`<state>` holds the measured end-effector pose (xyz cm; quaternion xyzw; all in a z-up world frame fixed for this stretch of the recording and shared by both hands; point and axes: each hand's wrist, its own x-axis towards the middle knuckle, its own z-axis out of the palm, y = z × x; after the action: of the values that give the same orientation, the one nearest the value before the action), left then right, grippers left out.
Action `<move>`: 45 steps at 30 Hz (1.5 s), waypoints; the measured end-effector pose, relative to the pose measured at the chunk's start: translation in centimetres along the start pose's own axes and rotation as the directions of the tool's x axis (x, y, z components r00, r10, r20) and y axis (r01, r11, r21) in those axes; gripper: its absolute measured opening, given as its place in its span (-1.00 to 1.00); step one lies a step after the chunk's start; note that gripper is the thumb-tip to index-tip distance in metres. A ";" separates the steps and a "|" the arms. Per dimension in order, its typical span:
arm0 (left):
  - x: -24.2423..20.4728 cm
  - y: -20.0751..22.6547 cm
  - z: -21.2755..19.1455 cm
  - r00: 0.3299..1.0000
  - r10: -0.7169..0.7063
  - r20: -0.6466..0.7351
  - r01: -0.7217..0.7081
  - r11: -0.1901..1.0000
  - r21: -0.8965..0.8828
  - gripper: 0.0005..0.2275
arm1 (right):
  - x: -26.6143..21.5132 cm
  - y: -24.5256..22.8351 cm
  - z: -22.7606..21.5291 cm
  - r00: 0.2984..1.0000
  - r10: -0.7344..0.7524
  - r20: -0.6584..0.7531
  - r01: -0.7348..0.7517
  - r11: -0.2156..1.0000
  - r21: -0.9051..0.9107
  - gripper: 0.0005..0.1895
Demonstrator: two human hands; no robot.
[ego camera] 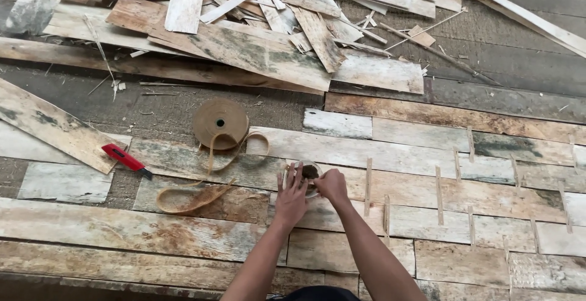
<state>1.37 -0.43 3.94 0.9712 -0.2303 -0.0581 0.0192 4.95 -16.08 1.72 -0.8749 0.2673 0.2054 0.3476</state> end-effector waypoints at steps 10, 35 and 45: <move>0.1 -0.1 0.7 0.997 -0.009 -0.070 0.010 1.000 0.014 -0.52 | 1.1 0.3 1.1 1.000 -0.001 -0.003 0.001 0.998 -0.069 -0.76; 0.0 0.5 -1.9 0.986 -0.074 0.148 0.073 0.997 0.013 -0.52 | -5.0 1.0 -5.4 0.995 0.072 0.072 -0.097 0.886 0.453 -0.71; -1.2 1.3 -5.6 0.967 -0.051 0.249 0.103 0.974 -0.201 -0.33 | -12.4 0.8 -11.7 0.994 0.073 0.079 -0.107 0.722 0.684 -0.68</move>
<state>0.41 -0.97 9.71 0.9574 -0.1853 -0.2013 0.0922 -3.07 -20.95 15.99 -0.6653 0.3582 0.1287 0.6423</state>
